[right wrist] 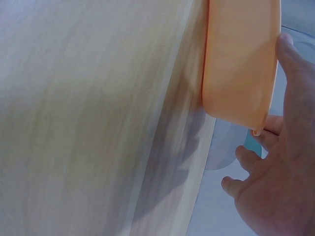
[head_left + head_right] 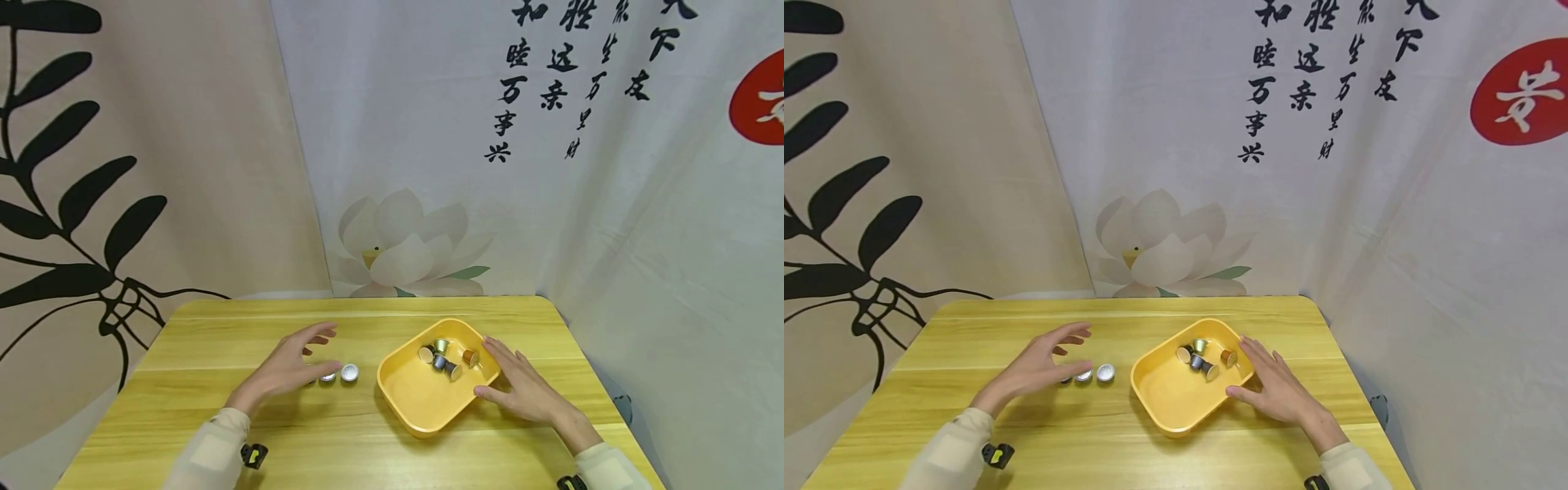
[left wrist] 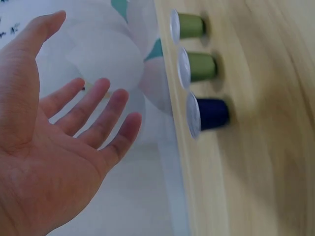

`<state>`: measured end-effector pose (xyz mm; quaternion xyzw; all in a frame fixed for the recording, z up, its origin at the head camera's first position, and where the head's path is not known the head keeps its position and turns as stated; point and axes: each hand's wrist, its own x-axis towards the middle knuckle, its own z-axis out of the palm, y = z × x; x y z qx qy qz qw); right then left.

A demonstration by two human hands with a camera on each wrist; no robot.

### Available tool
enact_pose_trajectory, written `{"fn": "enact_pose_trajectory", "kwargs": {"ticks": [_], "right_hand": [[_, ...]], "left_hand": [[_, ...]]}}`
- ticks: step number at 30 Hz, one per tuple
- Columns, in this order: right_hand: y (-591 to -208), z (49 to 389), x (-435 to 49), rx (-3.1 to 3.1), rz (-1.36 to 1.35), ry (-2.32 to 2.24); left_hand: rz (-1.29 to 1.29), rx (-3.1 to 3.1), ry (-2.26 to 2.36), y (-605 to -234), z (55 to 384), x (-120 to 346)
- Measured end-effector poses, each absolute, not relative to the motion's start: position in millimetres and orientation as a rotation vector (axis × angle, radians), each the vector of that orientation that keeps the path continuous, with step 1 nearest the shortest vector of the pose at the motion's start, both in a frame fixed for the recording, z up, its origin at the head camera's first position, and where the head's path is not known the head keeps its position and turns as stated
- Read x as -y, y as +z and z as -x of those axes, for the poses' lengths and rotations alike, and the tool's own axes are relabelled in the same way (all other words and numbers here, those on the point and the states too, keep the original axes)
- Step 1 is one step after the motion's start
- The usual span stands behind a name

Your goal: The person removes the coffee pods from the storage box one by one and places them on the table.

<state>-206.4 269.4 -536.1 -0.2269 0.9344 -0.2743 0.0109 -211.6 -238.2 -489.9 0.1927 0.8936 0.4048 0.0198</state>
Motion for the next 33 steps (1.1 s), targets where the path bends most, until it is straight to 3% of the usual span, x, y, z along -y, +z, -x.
{"fn": "enact_pose_trajectory", "kwargs": {"ticks": [33], "right_hand": [[-537,207,-269,-2.92,0.696,-0.852]], "left_hand": [[-0.943,-2.539,1.121,-467,240,116]]}}
